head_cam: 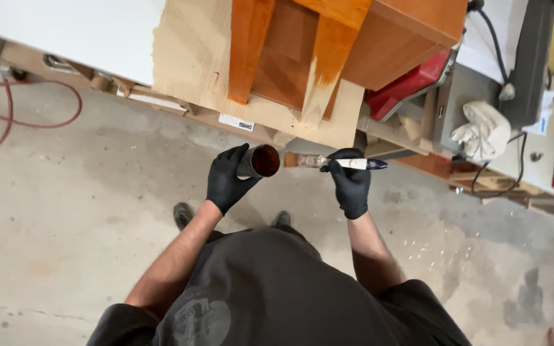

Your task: Apply wood stain to a wooden cabinet using a paintbrush.

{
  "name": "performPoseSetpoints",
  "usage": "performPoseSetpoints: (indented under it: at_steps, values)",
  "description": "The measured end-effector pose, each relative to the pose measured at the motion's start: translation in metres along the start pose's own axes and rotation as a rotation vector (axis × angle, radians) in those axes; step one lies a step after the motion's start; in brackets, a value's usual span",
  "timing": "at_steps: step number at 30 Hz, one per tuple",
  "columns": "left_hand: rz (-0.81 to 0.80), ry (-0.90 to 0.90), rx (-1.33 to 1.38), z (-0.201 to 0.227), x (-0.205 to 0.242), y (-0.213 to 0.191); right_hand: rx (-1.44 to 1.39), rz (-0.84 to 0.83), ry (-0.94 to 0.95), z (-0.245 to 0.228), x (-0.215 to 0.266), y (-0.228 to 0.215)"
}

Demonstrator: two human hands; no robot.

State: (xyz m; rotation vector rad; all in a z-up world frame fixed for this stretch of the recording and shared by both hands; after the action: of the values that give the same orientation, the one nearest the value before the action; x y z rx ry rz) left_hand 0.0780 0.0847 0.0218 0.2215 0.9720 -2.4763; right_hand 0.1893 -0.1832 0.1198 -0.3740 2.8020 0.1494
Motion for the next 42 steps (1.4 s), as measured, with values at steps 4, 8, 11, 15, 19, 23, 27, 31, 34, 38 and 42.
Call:
performPoseSetpoints:
  at_steps: [4, 8, 11, 15, 19, 23, 27, 31, 34, 38, 42]
  values:
    - [-0.107, 0.063, 0.103, -0.037, -0.026, -0.053, 0.041, 0.203, -0.088, -0.021, 0.021, 0.060]
    - [-0.177, 0.174, 0.093, -0.064, -0.052, -0.085, 0.424, 0.419, -0.212, -0.039, 0.037, 0.104]
    - [-0.276, 0.206, 0.151, -0.078, -0.069, -0.094, 0.807, 0.438, -0.263, -0.049, 0.045, 0.135]
    - [-0.334, 0.257, 0.219, -0.089, -0.100, -0.099, 1.090, 0.664, -0.380, -0.051, 0.025, 0.163]
    - [-0.400, 0.272, 0.242, -0.087, -0.121, -0.112, 1.001, 0.692, -0.389, -0.030, 0.005, 0.167]
    - [-0.535, 0.295, 0.316, -0.095, -0.150, -0.124, 1.057, 0.767, -0.476, -0.017, -0.016, 0.176]
    - [-0.555, 0.384, 0.378, -0.112, -0.171, -0.131, 1.096, 0.806, -0.619, -0.032, -0.034, 0.206]
    - [-0.794, 0.391, 0.502, -0.113, -0.202, -0.149, 1.127, 0.871, -0.548, -0.008, -0.032, 0.227]
    - [-0.784, 0.494, 0.578, -0.123, -0.221, -0.154, 1.195, 0.870, -0.520, -0.001, -0.045, 0.235]
    - [-0.841, 0.545, 0.560, -0.120, -0.237, -0.172, 1.383, 0.846, -0.539, -0.002, -0.052, 0.244]
    - [-0.877, 0.524, 0.575, -0.124, -0.244, -0.174, 1.342, 0.817, -0.577, 0.019, -0.061, 0.234]
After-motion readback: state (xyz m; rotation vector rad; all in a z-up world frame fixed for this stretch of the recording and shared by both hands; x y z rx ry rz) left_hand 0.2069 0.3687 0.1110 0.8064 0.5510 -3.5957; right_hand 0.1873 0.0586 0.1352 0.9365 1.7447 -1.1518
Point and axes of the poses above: each hand's wrist, its own x-axis away from the middle knuckle, its own y-axis out of the palm, z = x × y, the point moved 3 cm from there along -x, towards the middle knuckle, and after that the axes turned 3 degrees about -y, right-handed, at the moved point
